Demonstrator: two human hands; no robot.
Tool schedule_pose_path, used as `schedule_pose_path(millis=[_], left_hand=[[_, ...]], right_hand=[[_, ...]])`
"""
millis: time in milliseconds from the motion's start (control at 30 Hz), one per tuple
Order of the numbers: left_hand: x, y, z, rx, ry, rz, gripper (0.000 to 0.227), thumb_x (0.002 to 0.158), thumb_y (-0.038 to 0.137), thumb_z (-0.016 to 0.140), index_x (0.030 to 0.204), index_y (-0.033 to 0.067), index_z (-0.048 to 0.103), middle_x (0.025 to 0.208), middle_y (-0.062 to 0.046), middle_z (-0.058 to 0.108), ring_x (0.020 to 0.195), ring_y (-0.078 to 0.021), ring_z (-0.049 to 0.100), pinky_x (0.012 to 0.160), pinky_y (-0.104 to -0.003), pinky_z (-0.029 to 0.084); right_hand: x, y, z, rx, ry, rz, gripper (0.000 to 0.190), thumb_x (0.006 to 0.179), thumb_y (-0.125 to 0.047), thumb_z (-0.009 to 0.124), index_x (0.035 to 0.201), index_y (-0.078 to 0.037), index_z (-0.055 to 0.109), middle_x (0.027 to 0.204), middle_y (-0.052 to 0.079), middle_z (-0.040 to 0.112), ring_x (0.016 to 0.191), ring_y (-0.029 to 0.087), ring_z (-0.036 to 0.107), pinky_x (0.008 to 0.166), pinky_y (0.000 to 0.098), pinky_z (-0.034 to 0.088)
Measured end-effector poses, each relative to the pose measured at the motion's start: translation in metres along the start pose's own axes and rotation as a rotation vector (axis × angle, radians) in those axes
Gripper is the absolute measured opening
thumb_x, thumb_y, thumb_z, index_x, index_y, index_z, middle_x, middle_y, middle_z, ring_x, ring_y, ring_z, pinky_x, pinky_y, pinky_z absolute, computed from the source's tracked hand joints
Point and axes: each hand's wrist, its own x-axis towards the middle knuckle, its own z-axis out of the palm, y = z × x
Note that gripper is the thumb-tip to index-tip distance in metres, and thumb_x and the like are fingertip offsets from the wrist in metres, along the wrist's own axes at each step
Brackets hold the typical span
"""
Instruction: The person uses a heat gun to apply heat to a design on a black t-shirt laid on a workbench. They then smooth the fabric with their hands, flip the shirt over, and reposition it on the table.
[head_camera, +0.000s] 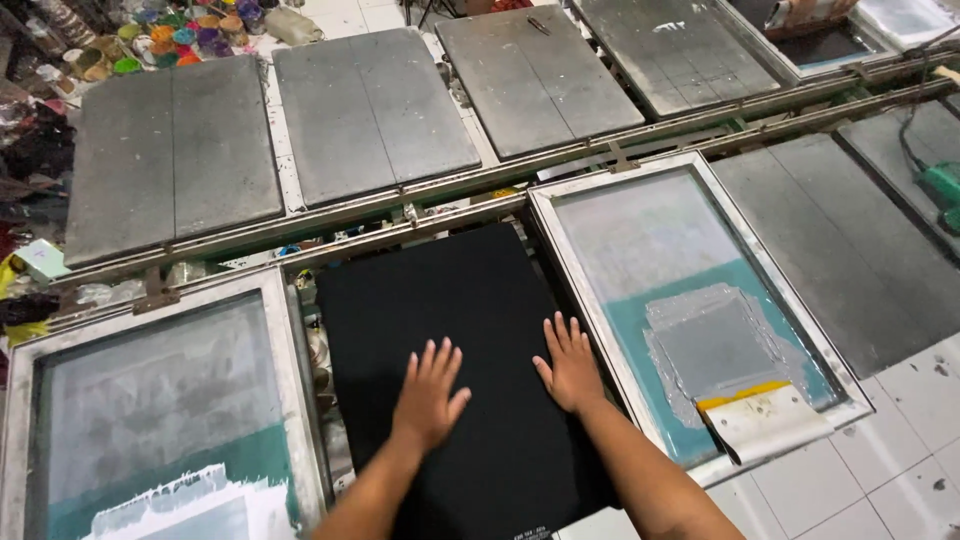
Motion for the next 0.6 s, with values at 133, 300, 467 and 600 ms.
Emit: schedule_pose_path(millis=[133, 300, 467, 600], left_hand=[[-0.069, 0.049, -0.015, -0.116, 0.072, 0.011, 0.071, 0.096, 0.043, 0.060, 0.155, 0.0099, 0.040, 0.164, -0.013, 0.034, 0.151, -0.0375, 0.026, 0.119, -0.057, 0.022], [-0.130, 0.065, -0.021, -0.129, 0.160, 0.065, 0.073, 0.096, 0.045, 0.064, 0.156, 0.0123, 0.040, 0.166, -0.008, 0.034, 0.154, -0.0320, 0.025, 0.122, -0.052, 0.021], [-0.154, 0.066, -0.008, -0.113, 0.152, 0.040, 0.074, 0.096, 0.048, 0.062, 0.158, 0.0142, 0.038, 0.167, -0.006, 0.032, 0.156, -0.0296, 0.021, 0.124, -0.050, 0.015], [-0.146, 0.065, -0.013, -0.147, 0.070, -0.013, 0.085, 0.098, 0.059, 0.062, 0.162, 0.0118, 0.029, 0.170, -0.009, 0.025, 0.156, -0.0295, 0.018, 0.123, -0.050, 0.014]], right_hand=[[-0.030, 0.011, 0.034, 0.085, 0.247, -0.097, 0.074, 0.105, -0.048, 0.041, 0.164, -0.010, 0.016, 0.172, 0.012, 0.010, 0.157, 0.040, 0.006, 0.124, 0.0543, 0.012], [-0.066, 0.011, 0.046, 0.077, 0.283, -0.104, 0.074, 0.104, -0.048, 0.042, 0.163, -0.011, 0.018, 0.172, 0.012, 0.012, 0.157, 0.041, 0.009, 0.124, 0.0553, 0.012], [-0.082, 0.014, 0.052, 0.078, 0.289, -0.071, 0.071, 0.103, -0.048, 0.045, 0.162, -0.013, 0.025, 0.171, 0.012, 0.017, 0.156, 0.040, 0.013, 0.123, 0.0550, 0.015], [-0.088, 0.013, 0.053, 0.079, 0.284, -0.068, 0.071, 0.103, -0.049, 0.043, 0.162, -0.014, 0.025, 0.171, 0.011, 0.018, 0.157, 0.039, 0.013, 0.122, 0.0554, 0.017]])
